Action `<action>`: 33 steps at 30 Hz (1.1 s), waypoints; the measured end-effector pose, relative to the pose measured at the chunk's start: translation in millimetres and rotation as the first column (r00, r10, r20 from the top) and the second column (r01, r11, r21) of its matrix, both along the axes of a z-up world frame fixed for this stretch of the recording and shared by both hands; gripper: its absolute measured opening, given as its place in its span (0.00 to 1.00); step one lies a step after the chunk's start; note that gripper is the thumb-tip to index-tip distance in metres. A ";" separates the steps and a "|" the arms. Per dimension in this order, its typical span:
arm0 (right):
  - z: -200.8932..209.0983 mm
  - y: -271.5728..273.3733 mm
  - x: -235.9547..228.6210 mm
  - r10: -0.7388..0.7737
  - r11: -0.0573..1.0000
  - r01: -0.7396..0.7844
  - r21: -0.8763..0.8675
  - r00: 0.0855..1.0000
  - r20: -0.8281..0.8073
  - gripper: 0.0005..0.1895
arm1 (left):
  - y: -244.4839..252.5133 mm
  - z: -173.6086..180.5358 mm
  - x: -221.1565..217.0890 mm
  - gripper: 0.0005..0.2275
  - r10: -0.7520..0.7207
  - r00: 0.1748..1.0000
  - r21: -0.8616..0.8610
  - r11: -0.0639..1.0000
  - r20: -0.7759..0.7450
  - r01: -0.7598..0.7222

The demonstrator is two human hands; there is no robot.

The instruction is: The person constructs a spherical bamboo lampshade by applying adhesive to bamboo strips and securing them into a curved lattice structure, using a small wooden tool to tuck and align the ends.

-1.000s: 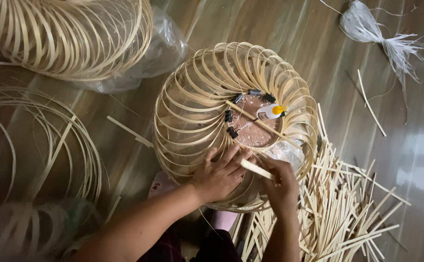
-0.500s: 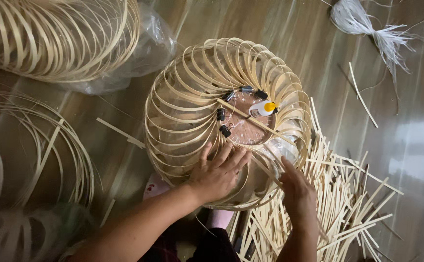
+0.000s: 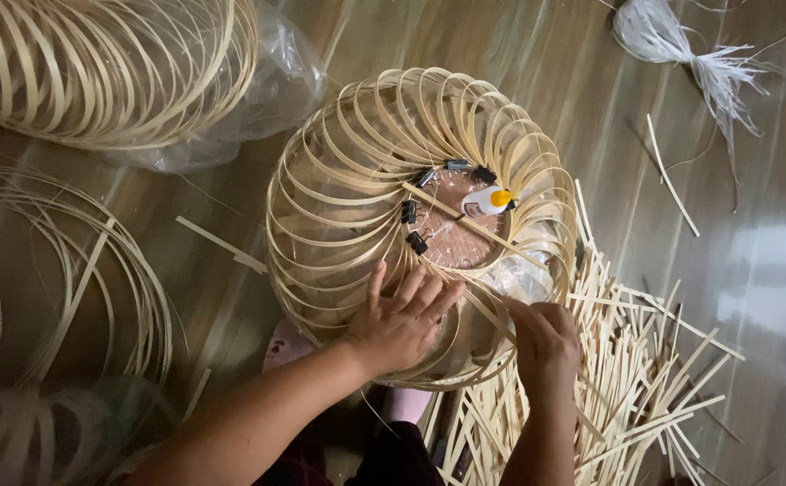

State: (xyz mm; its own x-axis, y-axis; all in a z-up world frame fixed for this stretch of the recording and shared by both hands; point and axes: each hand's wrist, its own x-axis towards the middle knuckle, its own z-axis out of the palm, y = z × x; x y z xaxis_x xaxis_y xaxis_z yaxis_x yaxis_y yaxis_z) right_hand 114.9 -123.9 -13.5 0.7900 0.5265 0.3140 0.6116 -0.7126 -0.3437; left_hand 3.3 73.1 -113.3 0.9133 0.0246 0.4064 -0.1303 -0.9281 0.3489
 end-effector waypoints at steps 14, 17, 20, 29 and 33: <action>0.5 4.5 6.4 0.010 1.000 -0.005 0.023 0.974 -0.227 0.11 | 4.9 16.0 -2.9 0.35 0.039 0.998 0.062 0.997 0.044 -0.042; -2.6 13.0 3.1 0.020 0.998 -0.005 0.065 0.970 -0.242 0.12 | 5.4 16.5 -3.1 0.35 0.043 0.999 0.058 0.997 0.032 -0.045; -2.6 20.7 0.1 0.049 0.996 -0.033 0.087 0.982 -0.183 0.11 | 5.1 14.1 -2.7 0.36 0.034 0.999 0.049 0.998 0.020 -0.034; 2.2 30.7 -9.6 -0.081 0.990 0.108 0.092 0.962 -0.260 0.10 | 4.3 8.1 0.6 0.38 0.036 0.998 0.069 0.997 0.059 -0.040; 0.7 34.7 -12.9 -0.115 0.989 0.132 0.071 0.971 -0.210 0.10 | 3.4 13.7 1.3 0.39 0.042 0.999 0.071 0.997 0.018 -0.043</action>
